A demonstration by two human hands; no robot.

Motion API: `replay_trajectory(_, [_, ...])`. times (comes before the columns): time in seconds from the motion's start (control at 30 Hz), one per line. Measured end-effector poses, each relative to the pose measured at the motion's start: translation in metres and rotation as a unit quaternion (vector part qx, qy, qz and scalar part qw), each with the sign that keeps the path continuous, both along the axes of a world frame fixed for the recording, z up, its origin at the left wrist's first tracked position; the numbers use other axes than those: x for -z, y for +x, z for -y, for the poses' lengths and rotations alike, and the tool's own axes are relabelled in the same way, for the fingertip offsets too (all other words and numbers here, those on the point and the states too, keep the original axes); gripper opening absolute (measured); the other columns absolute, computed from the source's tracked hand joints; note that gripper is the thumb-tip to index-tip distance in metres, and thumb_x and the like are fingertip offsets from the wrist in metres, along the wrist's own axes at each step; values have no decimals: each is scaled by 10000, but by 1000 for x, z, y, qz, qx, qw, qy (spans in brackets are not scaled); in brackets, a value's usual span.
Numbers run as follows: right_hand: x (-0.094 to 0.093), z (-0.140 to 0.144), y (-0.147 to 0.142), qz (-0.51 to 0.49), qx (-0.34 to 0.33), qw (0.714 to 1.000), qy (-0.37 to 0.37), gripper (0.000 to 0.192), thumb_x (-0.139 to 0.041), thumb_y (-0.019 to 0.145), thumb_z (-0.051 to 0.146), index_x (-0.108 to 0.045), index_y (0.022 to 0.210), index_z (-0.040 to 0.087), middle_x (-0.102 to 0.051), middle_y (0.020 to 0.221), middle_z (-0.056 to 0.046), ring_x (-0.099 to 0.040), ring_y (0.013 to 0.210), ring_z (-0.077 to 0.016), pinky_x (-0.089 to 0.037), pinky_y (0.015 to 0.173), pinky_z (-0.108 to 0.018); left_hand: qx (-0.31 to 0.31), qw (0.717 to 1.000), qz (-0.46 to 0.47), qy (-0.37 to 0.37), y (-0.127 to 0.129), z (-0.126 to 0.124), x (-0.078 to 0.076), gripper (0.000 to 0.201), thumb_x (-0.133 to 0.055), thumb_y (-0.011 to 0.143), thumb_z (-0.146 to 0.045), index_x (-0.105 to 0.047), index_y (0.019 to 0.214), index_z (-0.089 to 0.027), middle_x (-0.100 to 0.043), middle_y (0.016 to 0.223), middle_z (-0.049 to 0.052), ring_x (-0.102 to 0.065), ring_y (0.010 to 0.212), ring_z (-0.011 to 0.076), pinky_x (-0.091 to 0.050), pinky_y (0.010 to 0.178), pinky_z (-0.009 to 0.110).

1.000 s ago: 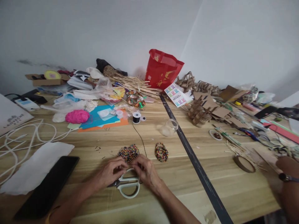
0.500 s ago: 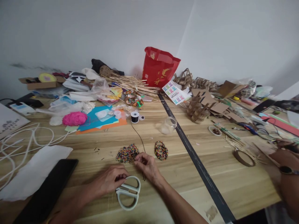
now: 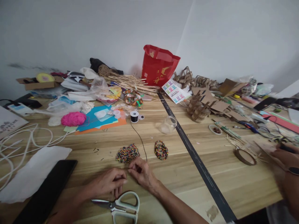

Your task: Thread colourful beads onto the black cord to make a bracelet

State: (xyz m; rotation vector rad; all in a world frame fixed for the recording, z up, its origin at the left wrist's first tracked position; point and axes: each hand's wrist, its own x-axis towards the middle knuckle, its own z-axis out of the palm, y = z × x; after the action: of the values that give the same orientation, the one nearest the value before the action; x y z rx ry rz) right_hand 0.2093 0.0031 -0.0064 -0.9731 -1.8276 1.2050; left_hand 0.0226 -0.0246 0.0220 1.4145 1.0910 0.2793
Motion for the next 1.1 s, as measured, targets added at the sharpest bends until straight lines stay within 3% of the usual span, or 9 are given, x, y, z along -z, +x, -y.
replay_trajectory(0.13, [-1,2,-1,33,-30,996,73,141,-589,849,263,-599,751,162,-539,689,-8,-488,627,-122,-369,564,-220,-71,997,33,-20,-4,-8,15,346,-537,779,-523,-482,782,-181,-607,562,-27,-595,460,133,-436,442,212])
replay_trajectory(0.27, [0,2,-1,46,-40,994,95,127,-579,857,244,-601,765,160,-539,689,-10,-495,640,-126,-368,568,-220,-82,994,70,-19,-6,-12,20,395,-542,758,-568,-462,747,-181,-584,558,-40,-563,448,114,-423,447,214])
replay_trajectory(0.63, [-5,3,-1,41,-62,995,66,79,-569,854,247,-580,854,169,-556,731,-6,-501,641,-118,-386,565,-211,-72,993,86,20,-7,-16,20,412,-584,735,-564,-475,675,-171,-523,538,-57,-511,464,92,-427,492,221])
replay_trajectory(0.83, [1,2,-1,56,-49,993,87,133,-528,864,221,-602,769,164,-557,692,-12,-503,637,-125,-384,579,-222,-70,993,90,8,-10,-17,21,413,-587,744,-567,-479,680,-174,-540,548,-55,-517,475,93,-436,498,218])
replay_trajectory(1.1, [0,3,-2,29,-55,997,47,105,-624,813,259,-605,852,163,-586,728,-8,-522,636,-117,-405,565,-206,-78,991,111,3,-10,-19,21,445,-603,724,-589,-494,695,-159,-540,550,-48,-512,468,85,-420,476,205])
